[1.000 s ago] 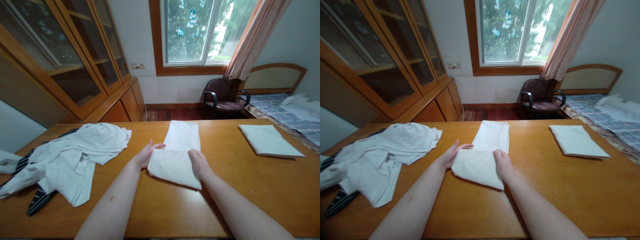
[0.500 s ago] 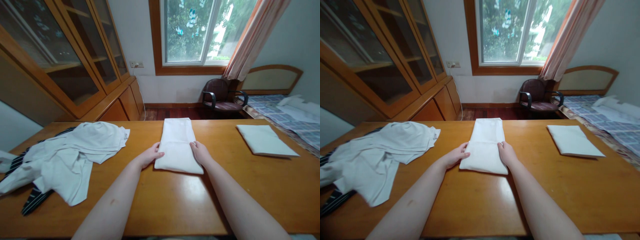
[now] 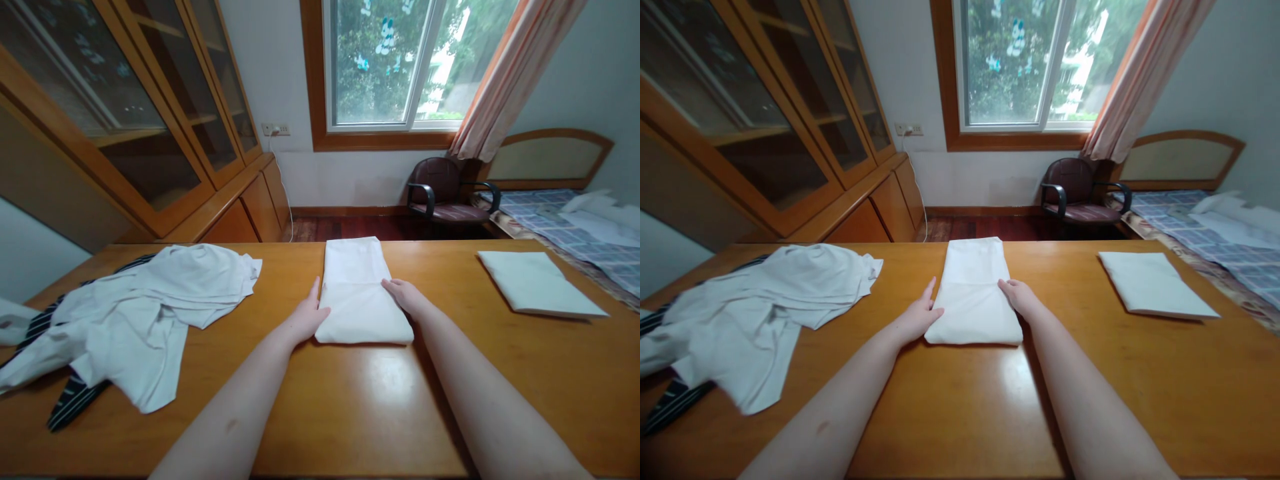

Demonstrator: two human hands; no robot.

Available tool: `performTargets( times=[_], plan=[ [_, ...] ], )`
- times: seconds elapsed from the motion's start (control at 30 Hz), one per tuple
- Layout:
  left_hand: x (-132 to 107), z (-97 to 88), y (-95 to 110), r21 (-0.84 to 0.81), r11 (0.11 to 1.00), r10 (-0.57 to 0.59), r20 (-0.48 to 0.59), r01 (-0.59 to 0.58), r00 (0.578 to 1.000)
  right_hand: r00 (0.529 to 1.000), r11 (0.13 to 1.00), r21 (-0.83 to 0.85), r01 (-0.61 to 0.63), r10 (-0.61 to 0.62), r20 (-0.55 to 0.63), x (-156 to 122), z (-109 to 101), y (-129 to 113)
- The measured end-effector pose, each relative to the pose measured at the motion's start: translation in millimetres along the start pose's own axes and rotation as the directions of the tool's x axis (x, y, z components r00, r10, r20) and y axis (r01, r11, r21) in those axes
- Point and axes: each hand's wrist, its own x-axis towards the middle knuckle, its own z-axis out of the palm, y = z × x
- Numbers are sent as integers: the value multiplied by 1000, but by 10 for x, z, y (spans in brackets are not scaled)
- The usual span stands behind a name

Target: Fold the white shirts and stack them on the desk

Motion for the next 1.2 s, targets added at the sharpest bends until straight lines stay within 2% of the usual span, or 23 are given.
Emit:
performTargets(
  times=[0.03,0.1,0.17,0.37,0.57,0.67,0.7,0.77,0.8,0.87,0.93,0.97,1.03,1.2],
  plan=[
    [4,11,1,84,996,-6,-48,10,999,999,1000,6,12,-12,-53,-23,-6,0],
    [22,35,-12,206,978,-4,-114,27,993,982,996,-85,38,-53,-180,-68,-27,-5],
    [44,59,-29,256,966,-2,-132,36,991,970,975,-217,46,-95,-223,-98,-57,-11],
    [49,91,-3,236,971,-5,-125,35,992,966,946,-275,172,-216,-139,-47,-98,10],
    [44,90,1,233,971,-24,-127,53,992,970,905,-407,124,-197,-144,32,-54,-13],
    [6,47,32,293,952,-41,-183,94,982,971,895,-432,115,-192,-141,61,-41,-25],
    [-21,30,57,339,937,-8,-228,87,974,972,894,-434,112,-191,-141,70,-40,-25],
    [-95,7,123,454,891,165,-300,-12,940,974,896,-432,104,-179,-138,85,-43,-22],
    [-136,9,158,510,853,285,-283,-108,916,976,898,-429,100,-173,-134,91,-46,-20],
    [-209,44,217,564,753,485,-125,-340,866,978,899,-427,96,-165,-128,101,-49,-17],
    [-251,111,248,545,676,547,79,-495,833,978,898,-431,91,-162,-130,109,-50,-16],
    [-255,147,251,532,663,536,155,-527,830,978,897,-433,88,-161,-135,113,-49,-18],
    [-233,205,235,522,668,486,233,-530,843,977,897,-434,81,-157,-143,121,-51,-23],
    [-118,247,152,550,697,388,250,-460,887,982,904,-424,63,-131,-135,130,-62,-40]
  ],
)
